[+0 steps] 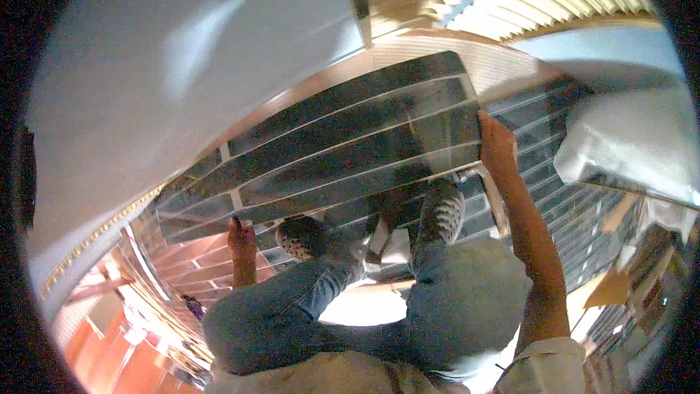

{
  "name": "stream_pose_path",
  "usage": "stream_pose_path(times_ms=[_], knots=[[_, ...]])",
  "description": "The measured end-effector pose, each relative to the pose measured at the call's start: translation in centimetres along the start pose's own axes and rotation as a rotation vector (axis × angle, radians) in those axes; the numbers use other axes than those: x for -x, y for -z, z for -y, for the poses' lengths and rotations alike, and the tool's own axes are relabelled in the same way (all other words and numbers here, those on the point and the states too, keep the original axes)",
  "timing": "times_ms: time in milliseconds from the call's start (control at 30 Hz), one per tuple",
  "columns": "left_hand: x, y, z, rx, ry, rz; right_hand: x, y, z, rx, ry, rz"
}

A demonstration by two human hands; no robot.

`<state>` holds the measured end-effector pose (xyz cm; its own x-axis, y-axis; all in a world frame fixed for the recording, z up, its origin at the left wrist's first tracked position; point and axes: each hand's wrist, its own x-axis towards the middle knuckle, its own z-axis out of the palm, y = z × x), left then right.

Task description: The person uses a hammer to secure a dark flexible strip onto a floor surface marked with conductive lines, then lifts and holds a separate long strip.

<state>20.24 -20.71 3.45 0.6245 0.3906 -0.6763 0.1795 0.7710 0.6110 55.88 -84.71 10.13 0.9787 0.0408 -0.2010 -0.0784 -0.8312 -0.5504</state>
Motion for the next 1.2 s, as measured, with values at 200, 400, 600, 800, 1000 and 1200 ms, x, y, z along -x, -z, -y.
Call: stream_pose_path(times_ms=[200,400,600,800,1000,1200], knots=[[9.6,-9.8,-2.3,-1.046,-0.222,0.032,4.4,11.2,-0.6,0.312,0.011,0.156],[20.2,-15.8,-12.4,-0.032,0.337,-0.322,6.3,20.2,2.6,0.277,-0.057,0.279],[32.3,-24.8,-18.5,0.091,0.504,-0.159,15.8,32.5,7.8,0.308,-0.414,-0.491],[39.2,-27.9,-25.8,-0.083,0.814,-0.171,40.6,27.5,34.4,-0.425,-0.654,-0.577],[51.7,-32.3,-25.8,-1.562,0.014,0.805,47.7,24.1,54.5,-1.439,-0.99,-0.252],[62.6,-33.8,-30.7,-1.683,0.572,0.757,57.8,20.6,55.7,-1.329,-1.167,-0.48]])
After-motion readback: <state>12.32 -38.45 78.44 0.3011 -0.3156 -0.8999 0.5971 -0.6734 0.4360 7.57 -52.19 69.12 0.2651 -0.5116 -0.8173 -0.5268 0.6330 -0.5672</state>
